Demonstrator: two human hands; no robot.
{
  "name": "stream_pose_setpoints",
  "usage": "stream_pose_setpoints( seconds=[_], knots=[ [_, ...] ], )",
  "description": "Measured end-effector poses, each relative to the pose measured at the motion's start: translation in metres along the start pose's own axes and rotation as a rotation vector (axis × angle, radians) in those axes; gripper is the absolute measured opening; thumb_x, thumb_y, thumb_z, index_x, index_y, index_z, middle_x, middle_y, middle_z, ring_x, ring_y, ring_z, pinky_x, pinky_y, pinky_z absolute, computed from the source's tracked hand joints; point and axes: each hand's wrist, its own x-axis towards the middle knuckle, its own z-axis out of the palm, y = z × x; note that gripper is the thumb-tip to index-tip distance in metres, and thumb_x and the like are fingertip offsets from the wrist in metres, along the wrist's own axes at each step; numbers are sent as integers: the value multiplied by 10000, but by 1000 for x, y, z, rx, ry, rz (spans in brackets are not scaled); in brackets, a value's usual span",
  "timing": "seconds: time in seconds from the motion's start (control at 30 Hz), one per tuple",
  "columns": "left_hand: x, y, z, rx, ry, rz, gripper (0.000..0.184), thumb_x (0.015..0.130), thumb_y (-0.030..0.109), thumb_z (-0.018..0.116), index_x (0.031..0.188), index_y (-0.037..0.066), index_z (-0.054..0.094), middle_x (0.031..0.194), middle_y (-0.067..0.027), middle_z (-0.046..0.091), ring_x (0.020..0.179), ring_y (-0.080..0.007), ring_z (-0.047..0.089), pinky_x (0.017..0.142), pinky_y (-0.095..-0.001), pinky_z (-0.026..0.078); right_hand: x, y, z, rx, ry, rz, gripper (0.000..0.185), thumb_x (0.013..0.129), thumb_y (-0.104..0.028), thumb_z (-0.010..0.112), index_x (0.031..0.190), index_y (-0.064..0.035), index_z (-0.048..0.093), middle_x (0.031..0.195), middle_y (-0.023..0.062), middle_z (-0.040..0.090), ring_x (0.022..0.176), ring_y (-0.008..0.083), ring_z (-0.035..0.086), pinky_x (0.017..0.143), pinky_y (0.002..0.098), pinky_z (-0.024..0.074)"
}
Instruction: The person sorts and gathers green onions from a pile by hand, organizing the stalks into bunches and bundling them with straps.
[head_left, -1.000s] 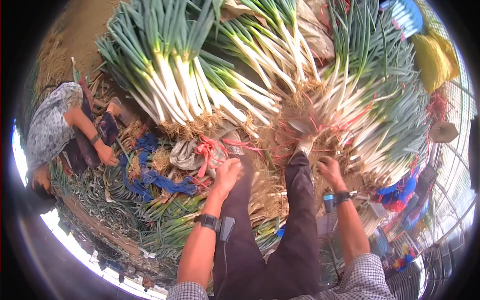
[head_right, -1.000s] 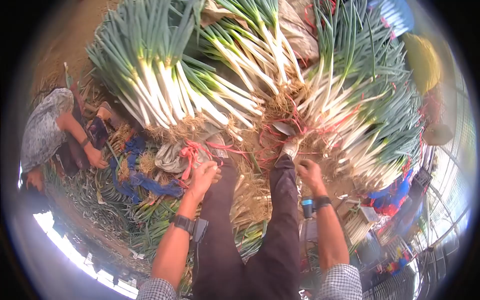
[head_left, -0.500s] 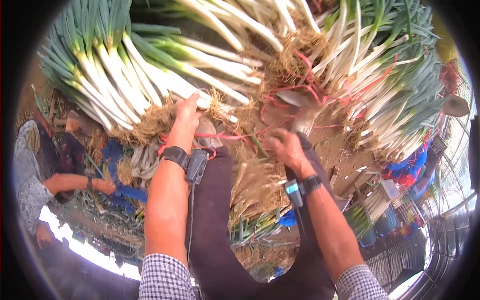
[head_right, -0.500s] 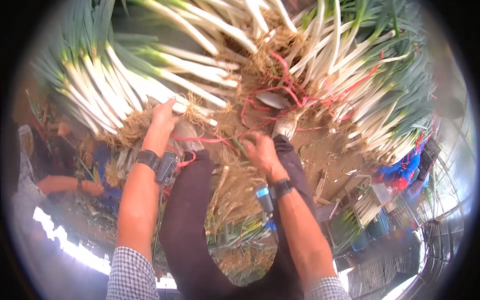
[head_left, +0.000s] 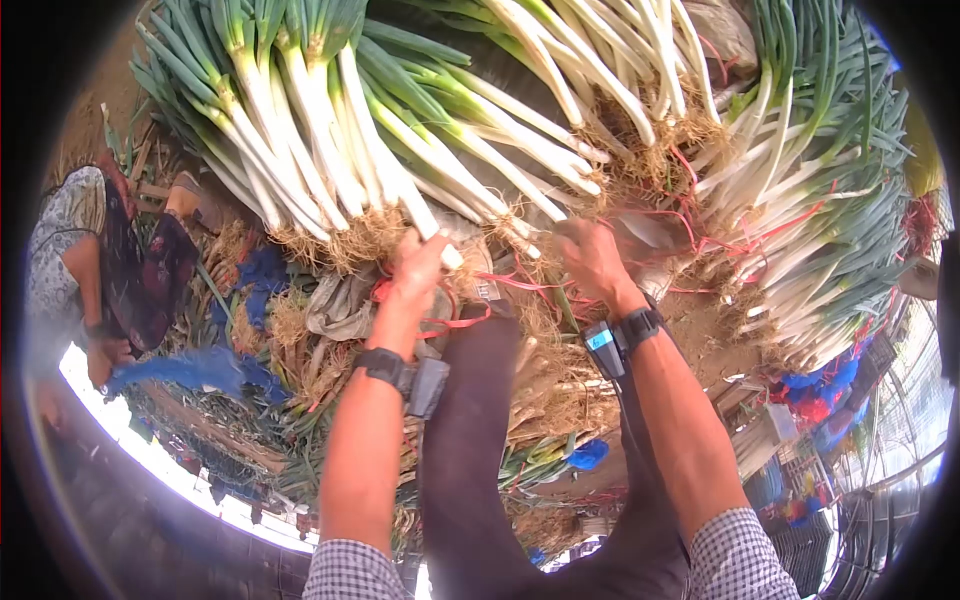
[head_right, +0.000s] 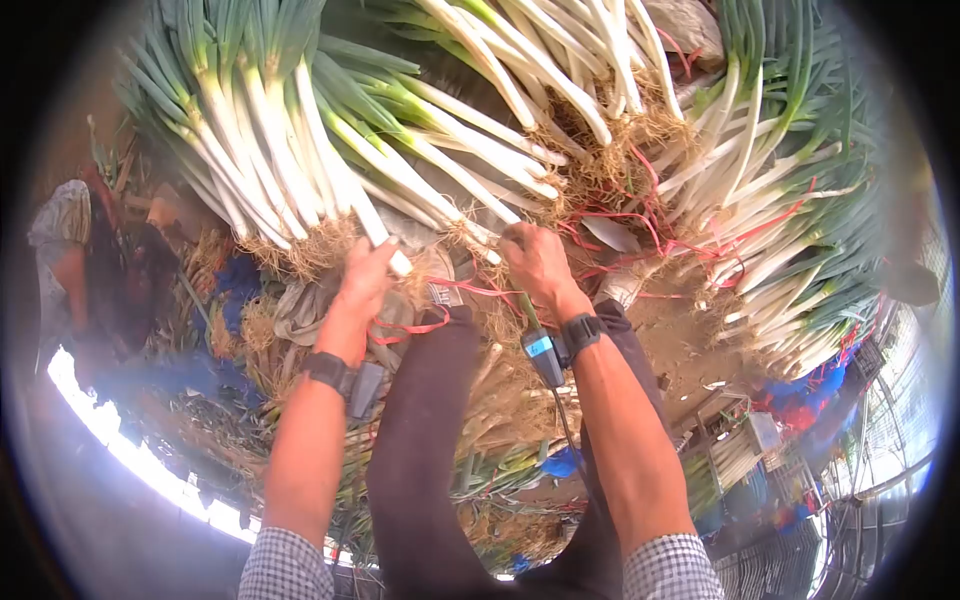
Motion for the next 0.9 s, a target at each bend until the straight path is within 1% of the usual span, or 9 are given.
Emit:
stream_pose_setpoints(
  seconds=[0.17,0.3,0.37,0.5,0.53,0.63,0.77,0.8,0.9],
  knots=[
    [21,-14,14,-42,22,15,140,969,148,627,1068,54,595,915,-16,640,754,-124,617,629,-295,506,53,-15,57,-296,95,-157,313,866,-240,634,1073,-6,649,988,245,711,875,425,680,807,508,534],
    [17,-16,0,-107,-33,8,125,956,134,650,1054,70,608,926,-16,645,783,-120,623,656,-302,519,84,-32,99,-325,-165,126,314,855,-257,654,1055,-15,642,996,239,711,896,430,680,795,524,528],
    [11,-12,-3,-131,-56,-3,136,954,130,651,1066,64,612,945,-25,655,820,-121,632,680,-305,529,74,-34,99,-326,-203,22,289,865,-264,615,974,0,657,931,259,701,891,419,684,791,518,531],
    [-8,-8,8,494,363,317,327,958,240,655,1143,-25,608,970,-78,675,869,-162,641,762,-324,513,52,-56,63,-277,-133,-60,291,883,-271,567,912,7,648,838,269,688,809,428,685,733,524,542],
    [-13,-9,9,480,324,381,384,972,317,639,1131,-32,622,977,-92,682,880,-184,637,774,-344,509,50,-60,57,-277,-129,-82,281,881,-266,572,902,5,644,822,264,688,784,431,684,714,528,542],
    [-41,7,32,140,110,41,361,990,316,619,1100,-27,639,978,-95,691,879,-200,645,778,-340,508,26,-82,58,-290,-123,-125,225,880,-224,596,911,-2,611,763,249,685,708,436,681,653,517,549],
    [-15,-2,35,-591,-189,-127,276,999,267,613,1041,-2,653,971,-66,680,886,-163,621,773,-325,499,3,-94,79,-79,-103,-130,245,937,-232,567,895,9,583,758,271,652,735,469,652,685,553,521],
    [-8,-4,32,-465,-130,-133,243,1012,249,594,1058,14,635,996,-91,675,911,-187,636,807,-352,518,-1,-87,74,40,-155,-133,291,928,-234,597,1033,37,603,869,284,673,836,462,662,769,528,533],
    [11,-19,50,-299,-43,-73,239,1002,231,609,1059,0,633,996,-95,674,927,-195,647,823,-365,526,21,-47,39,-2,45,-203,269,859,-187,657,1022,23,610,983,266,681,935,427,667,821,509,529]
  ],
)
